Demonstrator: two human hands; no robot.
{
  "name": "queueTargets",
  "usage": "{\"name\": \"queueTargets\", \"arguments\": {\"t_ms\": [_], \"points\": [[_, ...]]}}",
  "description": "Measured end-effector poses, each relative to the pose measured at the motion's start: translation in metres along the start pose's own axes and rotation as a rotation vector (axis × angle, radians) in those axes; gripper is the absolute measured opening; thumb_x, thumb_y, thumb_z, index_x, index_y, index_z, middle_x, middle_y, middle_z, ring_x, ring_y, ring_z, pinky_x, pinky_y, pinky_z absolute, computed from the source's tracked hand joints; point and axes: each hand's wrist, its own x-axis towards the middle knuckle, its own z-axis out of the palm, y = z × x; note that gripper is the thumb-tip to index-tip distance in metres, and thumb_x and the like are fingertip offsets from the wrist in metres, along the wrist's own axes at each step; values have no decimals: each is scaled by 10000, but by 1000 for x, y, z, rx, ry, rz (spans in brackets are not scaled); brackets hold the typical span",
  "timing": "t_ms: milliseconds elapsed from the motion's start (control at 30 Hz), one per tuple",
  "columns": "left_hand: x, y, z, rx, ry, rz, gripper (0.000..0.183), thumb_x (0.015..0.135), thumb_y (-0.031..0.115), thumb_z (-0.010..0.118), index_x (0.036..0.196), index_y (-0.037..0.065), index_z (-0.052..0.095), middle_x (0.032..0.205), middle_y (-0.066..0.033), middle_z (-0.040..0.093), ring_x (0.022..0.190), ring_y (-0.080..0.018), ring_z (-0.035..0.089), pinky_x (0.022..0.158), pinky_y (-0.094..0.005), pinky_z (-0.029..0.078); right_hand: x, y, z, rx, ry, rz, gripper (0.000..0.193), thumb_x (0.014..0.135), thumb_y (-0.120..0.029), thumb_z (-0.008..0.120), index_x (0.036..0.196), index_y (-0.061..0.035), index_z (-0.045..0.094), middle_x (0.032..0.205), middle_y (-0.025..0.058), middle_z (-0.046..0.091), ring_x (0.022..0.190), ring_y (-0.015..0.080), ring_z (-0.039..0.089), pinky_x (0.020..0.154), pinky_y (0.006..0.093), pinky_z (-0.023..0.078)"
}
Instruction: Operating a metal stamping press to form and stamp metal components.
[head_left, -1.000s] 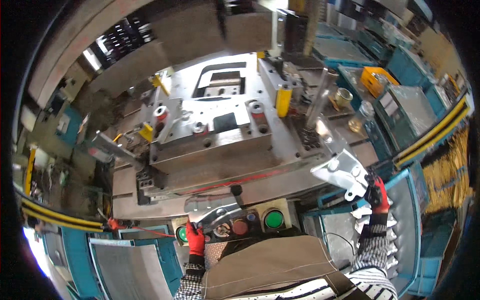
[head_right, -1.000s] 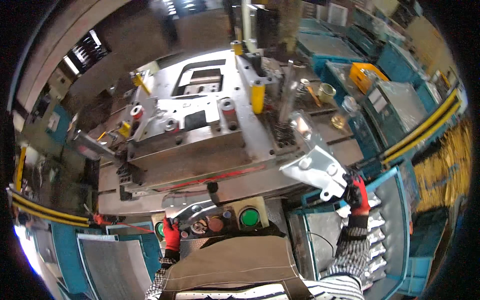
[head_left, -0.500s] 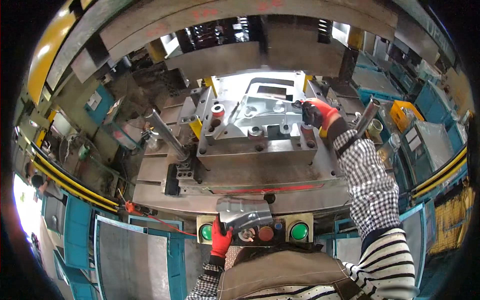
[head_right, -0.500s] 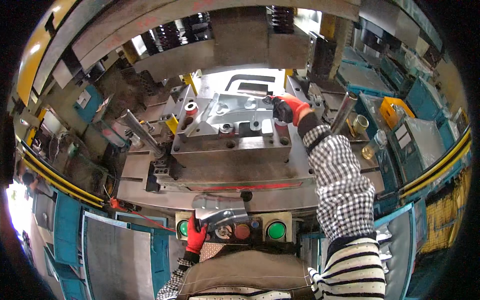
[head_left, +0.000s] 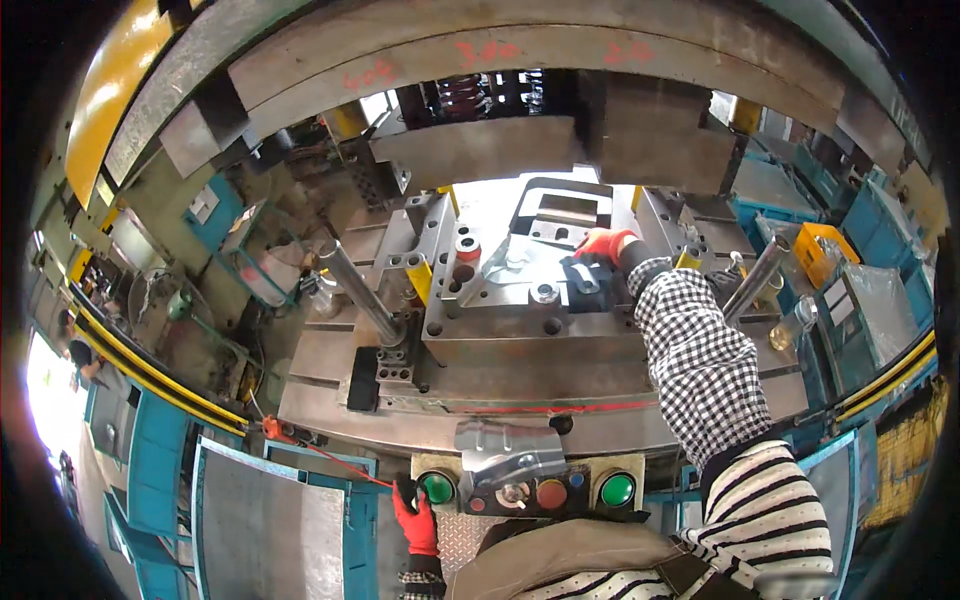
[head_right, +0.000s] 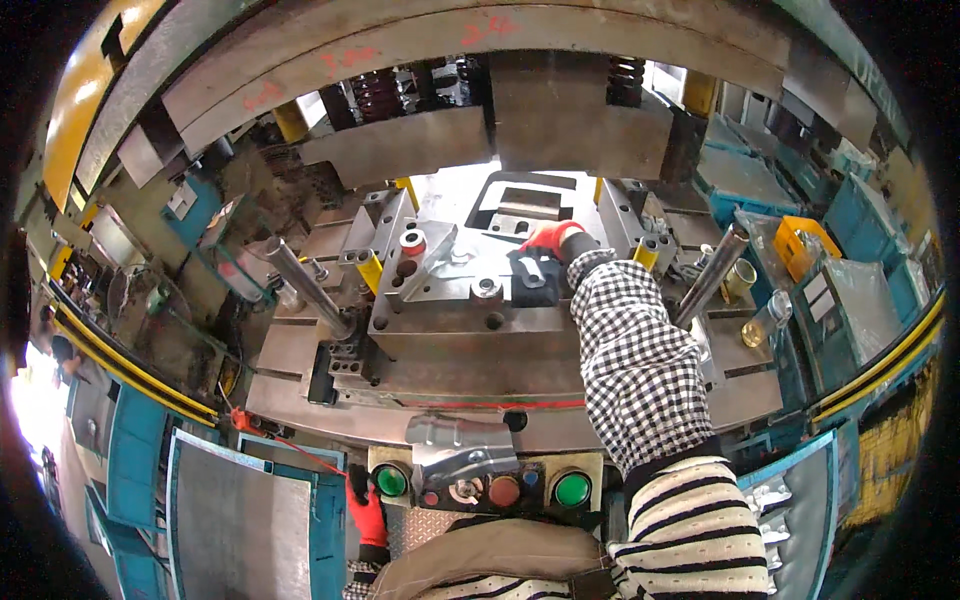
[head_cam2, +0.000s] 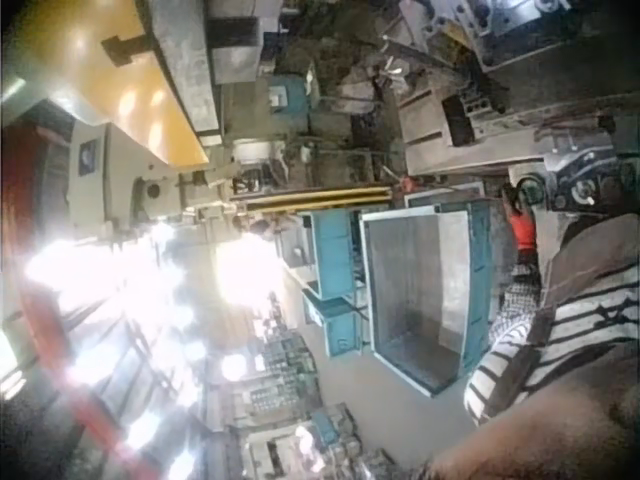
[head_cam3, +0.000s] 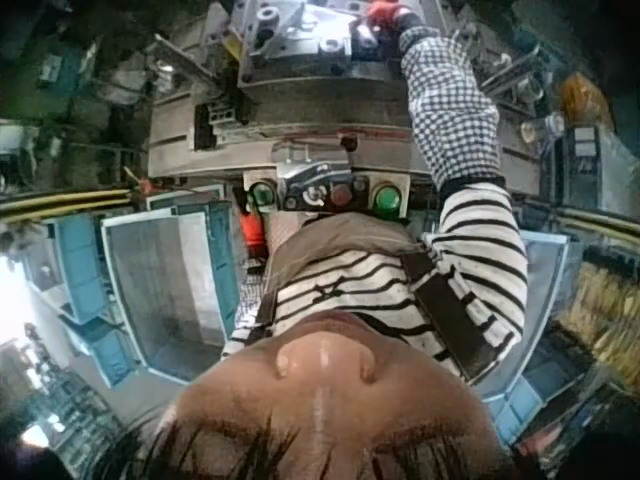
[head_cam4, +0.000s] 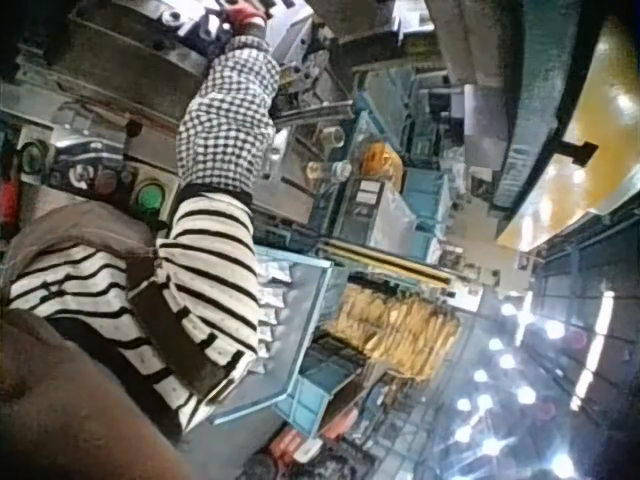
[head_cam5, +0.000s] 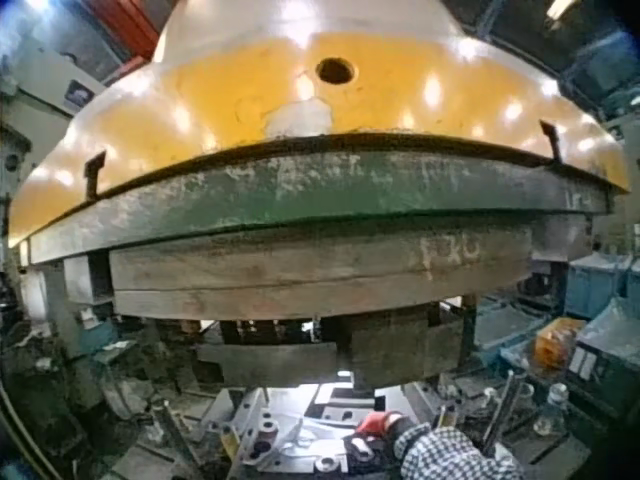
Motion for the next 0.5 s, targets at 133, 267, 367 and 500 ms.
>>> {"name": "queueTargets", "arguments": {"t_ms": [133, 267, 367, 500], "points": [[3, -14, -45, 131, 79, 14, 787, 947, 70, 746, 1628, -4, 358, 1627, -220, 439, 1502, -339, 428, 1251, -440, 340, -43, -151, 52, -463, 618, -129, 675, 792, -549, 862, 1243, -64, 728, 1217, 134, 750, 1158, 319, 697, 994, 469, 535], [37, -24, -39, 304, 17, 71, 897, 900, 147, 825, 1629, -21, 330, 1643, -238, 417, 1527, -358, 398, 1256, -433, 330, -171, -178, 97, 85, 698, -696, 526, 869, -389, 818, 1243, -52, 668, 1045, 141, 734, 949, 341, 717, 843, 476, 552], [55, -61, -59, 313, -94, 54, 950, 859, 155, 865, 1618, -43, 329, 1635, -245, 424, 1518, -352, 413, 1242, -427, 351, -296, -128, 133, 84, -146, -626, 501, 872, -300, 815, 1287, -54, 679, 1146, 200, 724, 1027, 362, 699, 875, 437, 555], [51, -102, -105, 198, -265, -258, 1012, 812, 153, 902, 1612, -58, 319, 1593, -241, 476, 1461, -328, 487, 1189, -411, 426, -363, 10, 253, 129, -497, -206, 669, 827, -388, 845, 1346, -30, 620, 1210, 228, 700, 1105, 391, 670, 939, 460, 537]]}}
